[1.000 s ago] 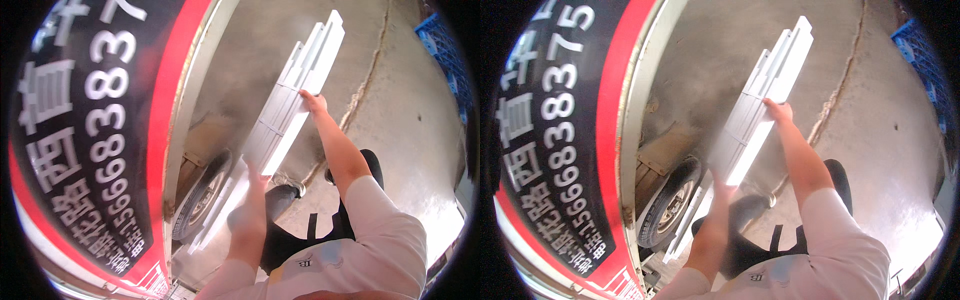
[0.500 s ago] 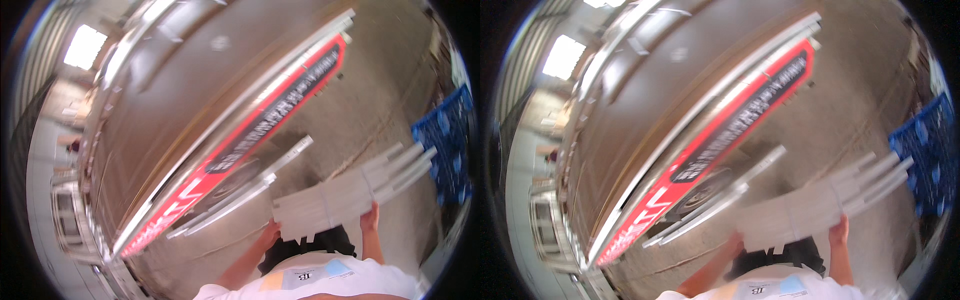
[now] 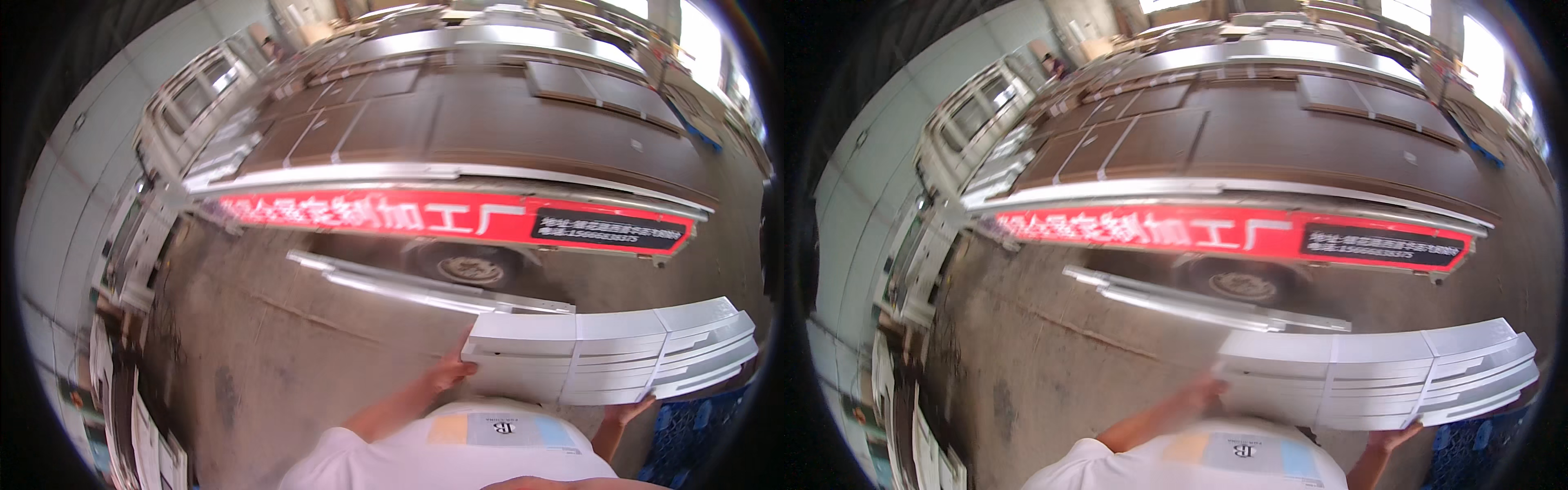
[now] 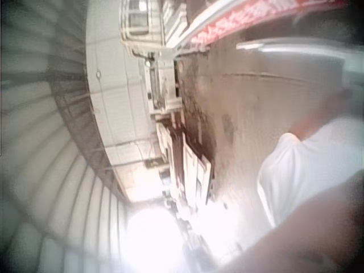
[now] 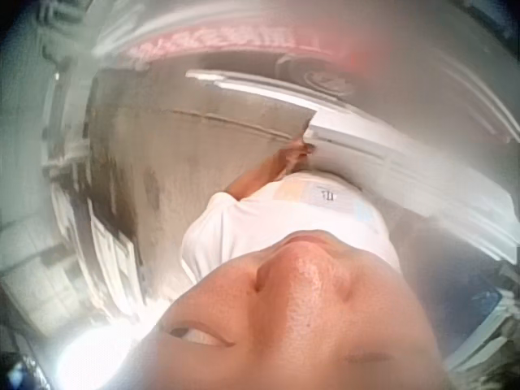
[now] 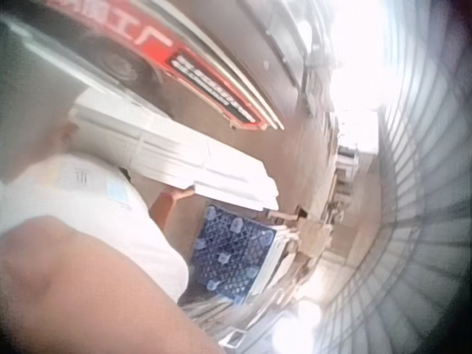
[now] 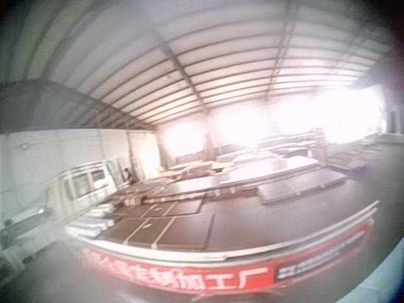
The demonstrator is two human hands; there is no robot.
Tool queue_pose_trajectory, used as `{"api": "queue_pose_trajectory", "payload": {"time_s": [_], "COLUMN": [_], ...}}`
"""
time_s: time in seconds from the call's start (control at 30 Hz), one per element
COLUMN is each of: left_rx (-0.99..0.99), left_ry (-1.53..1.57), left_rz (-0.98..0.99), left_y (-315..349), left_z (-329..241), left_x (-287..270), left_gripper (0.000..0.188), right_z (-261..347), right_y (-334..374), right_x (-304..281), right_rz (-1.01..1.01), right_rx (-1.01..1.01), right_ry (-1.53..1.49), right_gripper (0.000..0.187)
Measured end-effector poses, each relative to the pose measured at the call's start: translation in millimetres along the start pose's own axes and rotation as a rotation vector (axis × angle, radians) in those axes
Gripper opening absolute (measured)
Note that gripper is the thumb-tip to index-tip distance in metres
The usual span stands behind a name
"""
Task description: The person picks up several stacks of white and brown furniture panels from the floor and places them onto the bed of a truck.
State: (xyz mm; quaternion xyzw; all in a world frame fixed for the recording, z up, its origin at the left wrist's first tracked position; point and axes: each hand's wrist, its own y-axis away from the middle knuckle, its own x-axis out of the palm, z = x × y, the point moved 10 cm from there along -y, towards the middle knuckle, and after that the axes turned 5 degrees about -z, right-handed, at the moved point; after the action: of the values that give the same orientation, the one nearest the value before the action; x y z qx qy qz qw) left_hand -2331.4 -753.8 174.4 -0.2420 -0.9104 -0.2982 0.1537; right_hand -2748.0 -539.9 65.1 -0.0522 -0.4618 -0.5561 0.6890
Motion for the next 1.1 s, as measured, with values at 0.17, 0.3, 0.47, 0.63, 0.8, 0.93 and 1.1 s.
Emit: {"api": "queue_pose_trajectory", "payload": {"time_s": [0.17,0.3,0.47,0.63,0.8,0.93,1.1], "left_rx": [0.409,0.459,0.615,0.271,0.788,0.830,0.968], "left_ry": [0.191,0.128,0.096,0.233,0.336,0.449,0.406], "left_rz": [0.037,-0.098,-0.186,-0.691,-0.939,-1.146,-1.239], "left_y": [76.3,158.6,223.0,259.1,295.9,340.7,402.6], "left_z": [26.3,10.1,51.7,74.7,-15.9,-76.6,-176.7], "left_x": [-156.0,-239.2,-359.5,-480.1,-615.5,-716.0,-775.4], "left_gripper": [0.109,0.111,0.100,0.068,0.053,0.056,0.066], "right_z": [-116.9,-200.3,-300.2,-435.6,-625.8,-727.0,-870.4], "right_y": [91.5,137.7,217.1,287.0,385.0,470.5,617.6], "right_x": [64.7,94.4,171.9,238.2,302.0,383.2,458.5], "right_rz": [0.537,0.752,0.548,1.005,1.085,1.333,1.294], "right_rx": [0.223,0.276,0.236,0.354,0.428,-0.009,0.958], "right_ry": [0.059,0.048,0.149,0.206,0.282,0.658,0.146], "right_gripper": [0.082,0.081,0.077,0.076,0.069,0.063,0.054]}}
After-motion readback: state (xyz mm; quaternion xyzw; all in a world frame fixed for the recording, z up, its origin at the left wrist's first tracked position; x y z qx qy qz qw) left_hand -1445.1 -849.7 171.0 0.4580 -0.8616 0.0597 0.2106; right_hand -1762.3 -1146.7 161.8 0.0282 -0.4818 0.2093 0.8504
